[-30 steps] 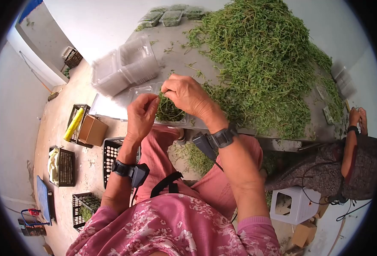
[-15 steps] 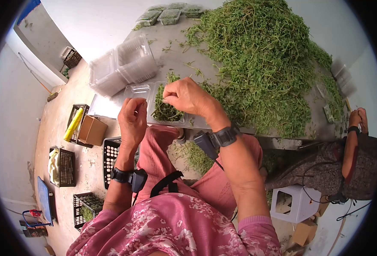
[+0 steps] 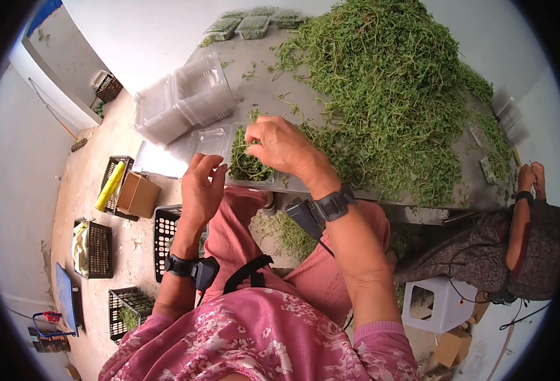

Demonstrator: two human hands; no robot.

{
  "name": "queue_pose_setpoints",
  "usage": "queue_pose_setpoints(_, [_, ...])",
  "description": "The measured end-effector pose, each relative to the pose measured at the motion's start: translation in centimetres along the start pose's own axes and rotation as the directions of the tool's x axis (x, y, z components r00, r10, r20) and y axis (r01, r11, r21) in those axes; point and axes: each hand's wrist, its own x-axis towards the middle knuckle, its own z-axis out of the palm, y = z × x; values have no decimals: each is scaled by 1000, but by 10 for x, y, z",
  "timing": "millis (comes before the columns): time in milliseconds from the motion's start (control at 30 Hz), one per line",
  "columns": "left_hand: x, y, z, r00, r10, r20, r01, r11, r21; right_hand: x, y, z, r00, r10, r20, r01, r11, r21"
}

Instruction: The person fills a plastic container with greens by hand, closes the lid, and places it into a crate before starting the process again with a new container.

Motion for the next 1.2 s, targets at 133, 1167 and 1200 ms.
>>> queue_pose_setpoints(133, [-3,0,1,997,81,-7,-79,983,163,-2,8,9,999,25,29,-24,999,-32])
queue_pose_setpoints(1167, [14,19,23,959,239,151,-232,971,-63,1,16,-12,983,73,-170,-73,997,7])
queue_pose_setpoints(1200, [14,20,22,946,271,180,-271,962,-21,1,19,-17,964,107,-245,-109,994,7])
